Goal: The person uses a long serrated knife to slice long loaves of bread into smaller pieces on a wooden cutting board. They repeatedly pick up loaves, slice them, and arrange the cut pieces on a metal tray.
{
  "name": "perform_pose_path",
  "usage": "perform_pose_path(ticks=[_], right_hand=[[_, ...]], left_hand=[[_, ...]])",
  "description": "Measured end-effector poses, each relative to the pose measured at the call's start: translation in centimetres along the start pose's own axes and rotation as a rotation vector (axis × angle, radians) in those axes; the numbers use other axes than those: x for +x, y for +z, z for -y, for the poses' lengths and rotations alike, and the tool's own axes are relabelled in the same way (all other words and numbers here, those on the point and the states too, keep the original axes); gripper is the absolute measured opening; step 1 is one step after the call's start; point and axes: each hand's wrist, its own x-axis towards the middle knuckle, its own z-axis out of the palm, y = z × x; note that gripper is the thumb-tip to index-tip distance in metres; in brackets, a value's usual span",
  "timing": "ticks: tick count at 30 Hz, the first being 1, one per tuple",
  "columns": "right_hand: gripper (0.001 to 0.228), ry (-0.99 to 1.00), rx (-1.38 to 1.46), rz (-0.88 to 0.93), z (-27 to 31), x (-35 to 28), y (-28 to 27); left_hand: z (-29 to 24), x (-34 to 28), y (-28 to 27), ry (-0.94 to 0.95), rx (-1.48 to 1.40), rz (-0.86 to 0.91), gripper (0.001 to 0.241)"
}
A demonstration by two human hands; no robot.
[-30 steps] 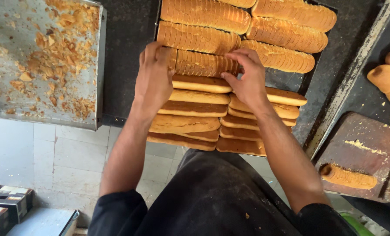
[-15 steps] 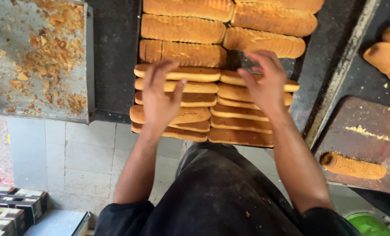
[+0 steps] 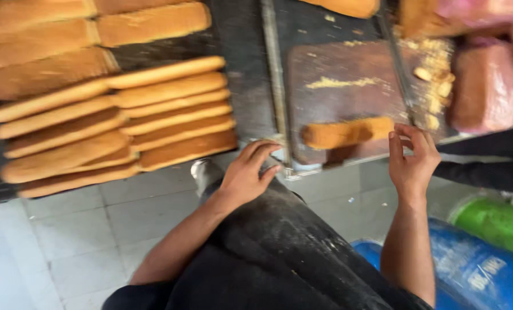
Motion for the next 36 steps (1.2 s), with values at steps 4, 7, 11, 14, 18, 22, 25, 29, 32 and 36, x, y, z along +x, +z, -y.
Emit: perform_pose_path(ticks=[4, 7, 11, 14, 18, 22, 25, 29, 32, 36], right_hand=[[0.018, 0.044, -0.176, -0.057, -8.7, -1.0, -4.4], [0.026, -0.009, -0.204, -0.055, -12.1, 0.3, -4.0], [0.030, -0.103, -0.258, 0.043, -15.1, 2.2, -2.3], [0.033, -0.010, -0.244, 0.099, -16.6, 3.6, -1.1], [0.039, 0.097, -0.160, 0.213, -17.9, 4.3, -1.0], [0.029, -0.116, -0.245, 0.164, -15.7, 2.0, -2.3], [0.014, 0.056, -0.072, 0.251, -10.7, -1.3, -2.0], [0.014, 0.417, 0.156, 0.430, -2.5, -7.2, 1.4], [0.013, 0.242, 0.099, 0.430, 1.3, -10.0, 5.2], [0.013, 0.280, 0.022, 0.422, 3.5, -11.7, 7.9]], left_hand=[[-1.6, 2.1, 7.9, -0.010, 0.024, 0.016, 0.045], [-1.9, 3.8, 11.1, -0.010, 0.029, -0.191, 0.043], [-0.9, 5.4, 13.2, -0.183, -0.005, -0.331, 0.031], [-0.1, 6.2, 13.0, -0.237, -0.177, -0.320, 0.030], [0.7, 6.3, 12.4, -0.227, -0.239, -0.292, 0.026], [1.2, 6.4, 12.6, -0.277, -0.302, -0.320, 0.019], [1.2, 6.3, 12.6, -0.269, -0.309, -0.351, 0.016], [0.7, 6.1, 12.3, -0.232, -0.269, -0.381, 0.014], [0.6, 6.3, 12.0, -0.230, -0.265, -0.360, 0.012], [0.9, 6.4, 11.9, -0.243, -0.305, -0.345, 0.008]])
